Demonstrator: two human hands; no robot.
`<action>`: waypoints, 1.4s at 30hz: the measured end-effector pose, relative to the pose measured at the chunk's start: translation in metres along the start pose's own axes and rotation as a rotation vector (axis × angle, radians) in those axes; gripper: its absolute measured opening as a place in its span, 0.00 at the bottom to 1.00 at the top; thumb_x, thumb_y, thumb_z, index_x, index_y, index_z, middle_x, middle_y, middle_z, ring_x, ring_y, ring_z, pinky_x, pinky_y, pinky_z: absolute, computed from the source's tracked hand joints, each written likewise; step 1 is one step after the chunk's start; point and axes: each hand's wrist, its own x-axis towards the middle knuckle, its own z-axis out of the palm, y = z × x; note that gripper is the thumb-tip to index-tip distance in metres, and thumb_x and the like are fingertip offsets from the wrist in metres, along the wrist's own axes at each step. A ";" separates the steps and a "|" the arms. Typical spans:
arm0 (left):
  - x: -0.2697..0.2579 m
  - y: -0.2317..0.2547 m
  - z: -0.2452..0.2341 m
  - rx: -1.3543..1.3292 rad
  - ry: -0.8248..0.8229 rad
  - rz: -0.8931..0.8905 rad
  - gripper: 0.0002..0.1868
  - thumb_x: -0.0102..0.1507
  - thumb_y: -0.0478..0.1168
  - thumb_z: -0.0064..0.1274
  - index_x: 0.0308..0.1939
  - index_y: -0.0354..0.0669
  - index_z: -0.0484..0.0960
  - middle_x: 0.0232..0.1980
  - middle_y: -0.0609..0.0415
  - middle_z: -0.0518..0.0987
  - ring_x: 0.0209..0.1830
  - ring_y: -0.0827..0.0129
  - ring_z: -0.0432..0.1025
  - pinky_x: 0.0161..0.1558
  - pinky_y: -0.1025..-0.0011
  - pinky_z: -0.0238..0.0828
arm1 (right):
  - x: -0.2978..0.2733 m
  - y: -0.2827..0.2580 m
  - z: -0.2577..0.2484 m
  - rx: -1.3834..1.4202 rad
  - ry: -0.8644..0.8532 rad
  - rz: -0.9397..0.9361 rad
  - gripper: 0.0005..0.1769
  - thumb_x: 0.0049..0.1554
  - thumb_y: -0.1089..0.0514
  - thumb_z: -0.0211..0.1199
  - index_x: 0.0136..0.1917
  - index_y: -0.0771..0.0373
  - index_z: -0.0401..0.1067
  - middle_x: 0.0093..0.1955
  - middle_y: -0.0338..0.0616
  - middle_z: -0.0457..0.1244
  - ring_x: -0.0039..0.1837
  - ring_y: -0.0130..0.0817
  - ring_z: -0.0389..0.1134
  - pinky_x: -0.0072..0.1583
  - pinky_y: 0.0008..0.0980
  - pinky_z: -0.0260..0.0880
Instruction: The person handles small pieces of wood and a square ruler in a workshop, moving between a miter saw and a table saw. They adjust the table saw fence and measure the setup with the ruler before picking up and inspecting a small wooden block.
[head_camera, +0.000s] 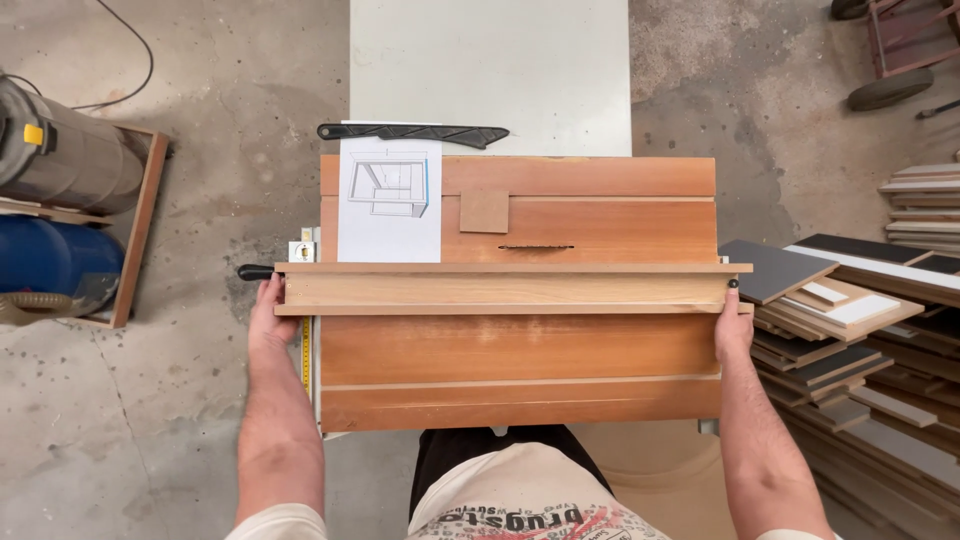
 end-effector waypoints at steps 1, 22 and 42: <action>0.007 -0.003 -0.002 0.008 -0.005 -0.002 0.15 0.70 0.47 0.60 0.57 0.57 0.73 0.50 0.59 0.80 0.54 0.60 0.78 0.58 0.50 0.77 | 0.011 0.008 0.005 0.004 0.003 0.008 0.53 0.65 0.23 0.45 0.80 0.71 0.53 0.79 0.69 0.51 0.81 0.59 0.48 0.78 0.51 0.48; 0.039 -0.048 -0.070 -0.125 0.039 0.035 0.25 0.67 0.40 0.66 0.65 0.58 0.72 0.61 0.51 0.82 0.62 0.53 0.78 0.62 0.41 0.74 | 0.020 0.068 0.006 0.026 0.077 0.001 0.46 0.61 0.31 0.50 0.77 0.68 0.60 0.76 0.66 0.55 0.79 0.57 0.52 0.76 0.49 0.51; -0.106 0.019 0.093 0.915 0.504 0.852 0.15 0.64 0.44 0.67 0.52 0.49 0.81 0.46 0.56 0.77 0.49 0.65 0.75 0.55 0.63 0.71 | 0.005 0.086 0.001 0.101 0.021 -0.041 0.49 0.68 0.25 0.50 0.79 0.69 0.54 0.76 0.70 0.54 0.79 0.60 0.52 0.75 0.55 0.53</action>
